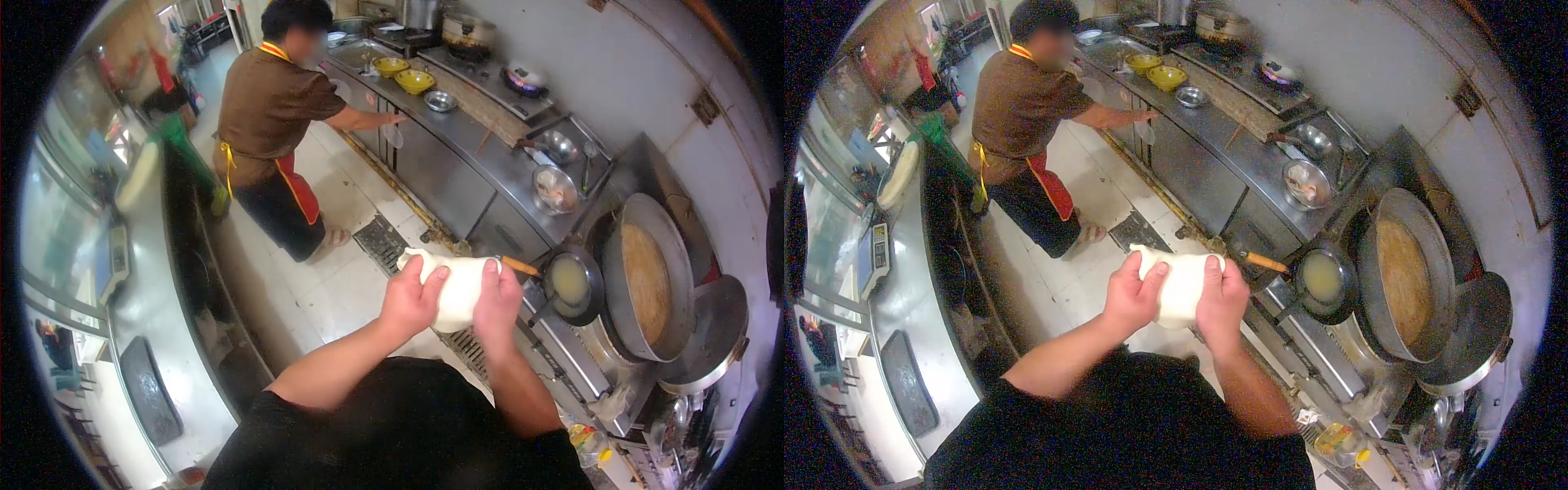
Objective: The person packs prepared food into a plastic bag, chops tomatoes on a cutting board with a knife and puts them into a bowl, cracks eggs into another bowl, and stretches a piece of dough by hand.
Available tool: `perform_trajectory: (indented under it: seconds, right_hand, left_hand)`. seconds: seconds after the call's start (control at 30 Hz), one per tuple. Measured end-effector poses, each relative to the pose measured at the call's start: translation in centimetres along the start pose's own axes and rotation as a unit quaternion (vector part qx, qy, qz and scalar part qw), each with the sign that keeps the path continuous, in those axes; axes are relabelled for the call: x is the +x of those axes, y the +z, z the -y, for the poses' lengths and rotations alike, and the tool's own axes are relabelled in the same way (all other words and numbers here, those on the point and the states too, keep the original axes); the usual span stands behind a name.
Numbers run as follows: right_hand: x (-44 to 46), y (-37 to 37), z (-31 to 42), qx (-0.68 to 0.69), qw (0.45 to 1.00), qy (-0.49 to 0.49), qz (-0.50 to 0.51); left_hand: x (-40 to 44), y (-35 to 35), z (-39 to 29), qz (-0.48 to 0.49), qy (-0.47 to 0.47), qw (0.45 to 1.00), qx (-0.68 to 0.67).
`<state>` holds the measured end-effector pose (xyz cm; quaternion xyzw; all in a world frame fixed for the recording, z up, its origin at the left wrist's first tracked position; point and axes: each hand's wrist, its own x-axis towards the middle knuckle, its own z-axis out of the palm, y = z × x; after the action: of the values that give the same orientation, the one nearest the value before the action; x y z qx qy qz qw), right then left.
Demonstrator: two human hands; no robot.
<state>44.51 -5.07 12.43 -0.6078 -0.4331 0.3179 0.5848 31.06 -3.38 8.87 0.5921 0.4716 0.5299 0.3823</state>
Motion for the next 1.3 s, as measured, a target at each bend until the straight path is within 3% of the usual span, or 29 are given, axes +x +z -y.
perform_trajectory:
  seconds: [0.3, 0.37, 0.4, 0.43, 0.47, 0.5, 0.53, 0.57, 0.6, 0.67, 0.7, 0.77, 0.83, 0.9, 0.97, 1.0, 1.03, 1.1, 1.13, 1.17, 1.2, 1.3]
  right_hand:
    - [1.6, -3.1, 0.8, 0.035, 0.999, 0.028, -0.011]
    - [0.2, -4.3, 3.2, -0.003, 0.998, -0.065, -0.016]
    - [-0.2, -5.0, 4.1, -0.005, 0.998, -0.068, -0.015]
    - [-0.6, -5.7, 4.8, 0.01, 0.96, -0.268, 0.078]
    - [-1.1, -6.1, 5.1, 0.027, 0.876, -0.453, 0.167]
    - [-2.1, -5.5, 4.5, 0.027, 0.874, -0.455, 0.17]
    - [-3.2, -4.1, 3.3, 0.271, 0.941, -0.154, 0.132]
    - [-3.7, -3.3, 2.5, 0.472, 0.862, 0.172, 0.072]
    - [-3.0, -3.1, 2.4, 0.471, 0.863, 0.169, 0.074]
    - [-1.2, -2.9, 2.4, 0.43, 0.87, 0.112, 0.212]
    - [0.0, -2.7, 0.9, 0.381, 0.895, 0.085, 0.214]
    - [0.9, -0.8, 3.8, 0.547, 0.77, 0.253, 0.21]
    - [1.1, 1.0, 4.4, 0.544, 0.775, 0.264, 0.184]
    - [1.4, 3.1, 4.6, 0.543, 0.768, 0.255, 0.225]
    - [1.9, 4.0, 7.8, 0.545, 0.778, 0.211, 0.231]
    - [2.4, 4.1, 9.6, 0.586, 0.75, 0.197, 0.237]
    - [3.0, 4.0, 10.7, 0.625, 0.719, 0.182, 0.242]
    - [4.2, 3.3, 11.2, 0.634, 0.71, 0.144, 0.269]
    - [4.9, 3.1, 11.0, 0.613, 0.748, 0.141, 0.212]
    - [5.7, 2.8, 10.6, 0.588, 0.782, 0.139, 0.154]
    - [6.6, 2.3, 9.7, 0.589, 0.781, 0.141, 0.155]
    - [10.2, 0.9, 4.9, 0.578, 0.799, 0.093, 0.136]
  left_hand:
    - [1.1, -2.5, -4.0, 0.033, -0.122, 0.978, -0.164]
    - [1.6, -3.5, -5.6, 0.059, -0.101, 0.976, -0.185]
    - [1.9, -4.1, -6.5, 0.083, -0.082, 0.972, -0.205]
    - [2.3, -4.8, -7.5, 0.079, -0.081, 0.972, -0.207]
    - [2.6, -5.7, -8.5, 0.148, -0.054, 0.958, -0.239]
    - [2.9, -6.5, -8.9, 0.216, -0.024, 0.938, -0.27]
    - [3.2, -7.3, -8.5, 0.212, -0.019, 0.939, -0.271]
    - [3.6, -7.9, -7.7, 0.292, -0.027, 0.93, -0.223]
    - [3.9, -8.2, -6.8, 0.369, -0.035, 0.913, -0.172]
    - [3.8, -7.9, -4.8, 0.362, -0.062, 0.922, -0.121]
    - [3.7, -7.6, -3.5, 0.354, -0.091, 0.928, -0.068]
    - [3.3, -6.5, 0.7, 0.31, -0.131, 0.939, -0.071]
    - [2.5, -5.3, 4.2, 0.117, -0.118, 0.967, -0.195]
    - [1.4, -5.0, 5.4, 0.099, -0.14, 0.956, -0.24]
    - [-0.2, -3.9, 5.8, 0.169, -0.263, 0.846, -0.432]
    - [-0.5, -3.1, 5.6, 0.189, -0.304, 0.8, -0.481]
    - [0.2, -3.1, 4.1, 0.19, -0.303, 0.801, -0.481]
    - [3.1, -4.0, -1.0, 0.25, -0.132, 0.64, -0.715]
    - [4.7, -4.3, -2.6, 0.251, -0.133, 0.64, -0.714]
    - [6.5, -4.7, -4.0, 0.176, -0.144, 0.705, -0.672]
    - [7.9, -4.9, -4.9, 0.095, -0.154, 0.762, -0.622]
    - [10.6, -4.4, -4.0, 0.017, -0.159, 0.769, -0.619]
